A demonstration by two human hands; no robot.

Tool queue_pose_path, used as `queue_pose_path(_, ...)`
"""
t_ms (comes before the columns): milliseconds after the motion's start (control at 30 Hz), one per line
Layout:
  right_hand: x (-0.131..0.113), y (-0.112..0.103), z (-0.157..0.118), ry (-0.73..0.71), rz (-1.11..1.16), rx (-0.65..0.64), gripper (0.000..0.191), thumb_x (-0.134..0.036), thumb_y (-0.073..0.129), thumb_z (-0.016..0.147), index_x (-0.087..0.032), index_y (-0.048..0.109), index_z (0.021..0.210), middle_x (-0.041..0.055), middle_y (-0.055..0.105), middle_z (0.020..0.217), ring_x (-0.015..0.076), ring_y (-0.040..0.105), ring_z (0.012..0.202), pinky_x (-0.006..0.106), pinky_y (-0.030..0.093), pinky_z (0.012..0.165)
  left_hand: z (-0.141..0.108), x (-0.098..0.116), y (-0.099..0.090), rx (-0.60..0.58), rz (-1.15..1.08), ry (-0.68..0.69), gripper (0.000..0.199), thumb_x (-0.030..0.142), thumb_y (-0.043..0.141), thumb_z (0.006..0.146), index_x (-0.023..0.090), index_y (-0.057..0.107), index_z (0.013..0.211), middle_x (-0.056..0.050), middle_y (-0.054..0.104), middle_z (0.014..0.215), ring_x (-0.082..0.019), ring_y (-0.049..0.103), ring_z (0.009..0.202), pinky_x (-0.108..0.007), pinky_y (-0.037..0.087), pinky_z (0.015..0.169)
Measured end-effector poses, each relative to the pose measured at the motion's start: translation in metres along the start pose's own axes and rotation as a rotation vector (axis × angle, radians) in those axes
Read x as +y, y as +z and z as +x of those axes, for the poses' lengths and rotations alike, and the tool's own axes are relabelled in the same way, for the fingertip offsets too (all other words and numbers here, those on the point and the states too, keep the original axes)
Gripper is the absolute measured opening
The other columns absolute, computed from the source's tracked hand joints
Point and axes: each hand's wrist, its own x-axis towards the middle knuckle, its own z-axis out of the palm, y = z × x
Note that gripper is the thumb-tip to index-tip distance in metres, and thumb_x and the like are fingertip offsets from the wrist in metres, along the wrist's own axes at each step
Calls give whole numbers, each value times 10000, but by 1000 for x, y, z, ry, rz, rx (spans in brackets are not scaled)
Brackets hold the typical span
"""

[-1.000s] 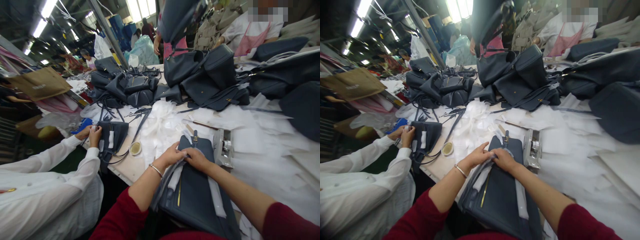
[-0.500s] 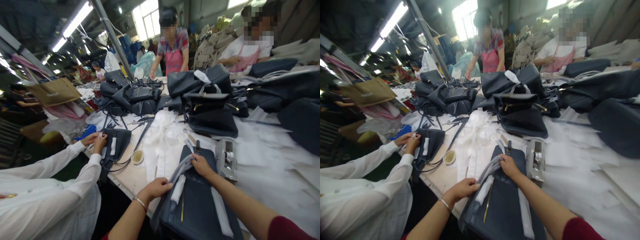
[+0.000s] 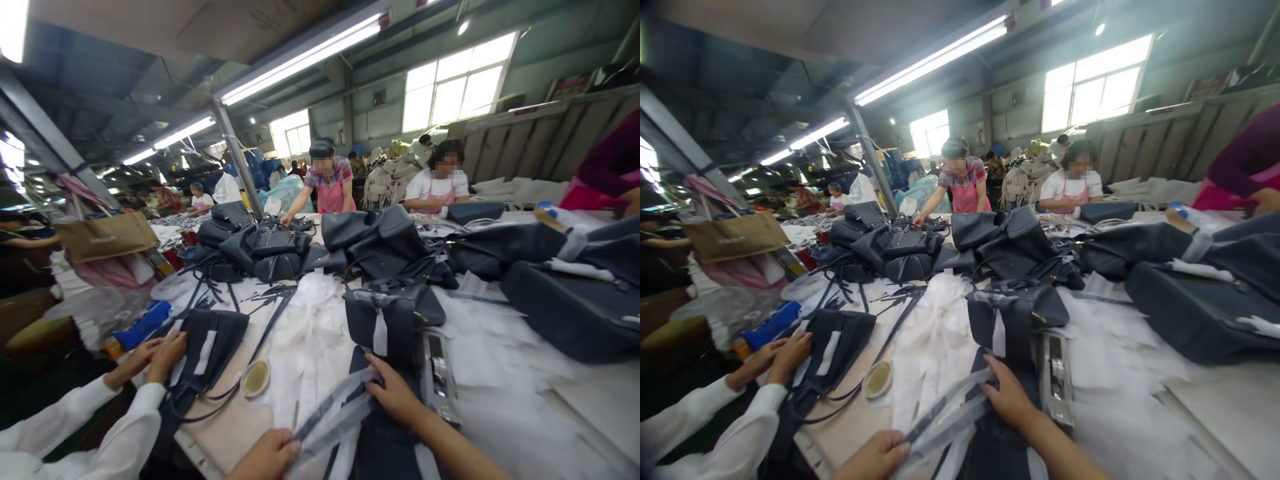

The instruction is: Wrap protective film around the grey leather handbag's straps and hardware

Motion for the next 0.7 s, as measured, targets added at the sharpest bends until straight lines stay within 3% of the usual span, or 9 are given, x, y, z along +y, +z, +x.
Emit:
queue_pose_path(67, -27, -13, -10, -139, -122, -27, 769, -277, 598, 753, -153, 414, 1489, 181, 434, 1513, 335, 384, 1402, 518, 277, 1162, -10, 28, -5, 56, 8, 36, 357, 554, 497, 802, 204, 517, 734, 35, 459, 613, -137, 441, 586, -244, 320, 549)
queue_pose_path(133, -58, -18, -18, -340, -218, -97, 878, -285, 671, 716, -194, 353, 1529, 169, 355, 1566, 355, 292, 1447, 539, 222, 1178, -20, 60, -5, 90, 37, 121, 316, 489, 477, 836, 189, 536, 755, 25, 493, 641, -137, 465, 606, -241, 332, 553)
queue_pose_path(200, -84, -14, -23, -490, -270, -164, 896, -254, 690, 690, -226, 364, 1523, 164, 417, 1528, 364, 353, 1404, 551, 251, 1150, -30, 90, 0, 88, 56, 206, 301, 457, 477, 851, 177, 552, 773, 16, 517, 668, -135, 476, 621, -239, 341, 560)
queue_pose_path(267, -97, -5, -24, -523, -298, -172, 745, -196, 635, 704, -221, 490, 1434, 164, 595, 1338, 344, 514, 1241, 532, 356, 1063, -37, 110, 6, 79, 54, 263, 283, 437, 488, 856, 173, 548, 772, 14, 526, 678, -130, 478, 623, -235, 349, 563)
queue_pose_path(367, -92, 2, -21, -455, -323, -112, 450, -135, 538, 737, -204, 667, 1162, 127, 692, 1027, 280, 602, 967, 424, 452, 882, -44, 110, 11, -9, -12, 278, 310, 486, 523, 854, 178, 548, 826, 26, 522, 655, -118, 458, 577, -227, 343, 534)
queue_pose_path(533, -79, -7, -17, -451, -443, -50, 319, -132, 526, 759, -186, 677, 1035, 97, 671, 959, 258, 570, 913, 378, 394, 833, -46, 78, 11, -214, -67, 354, 610, 767, 544, 753, 157, 547, 727, 53, 387, 570, -71, 309, 508, -216, 227, 470)
queue_pose_path(700, -91, 0, -18, -552, -570, -97, 155, -189, 558, 783, -185, 644, 912, 81, 656, 887, 236, 557, 839, 349, 358, 771, -45, 89, 21, -301, -197, 370, 666, 821, 594, 670, 160, 552, 740, 52, 375, 588, -69, 291, 530, -231, 174, 492)
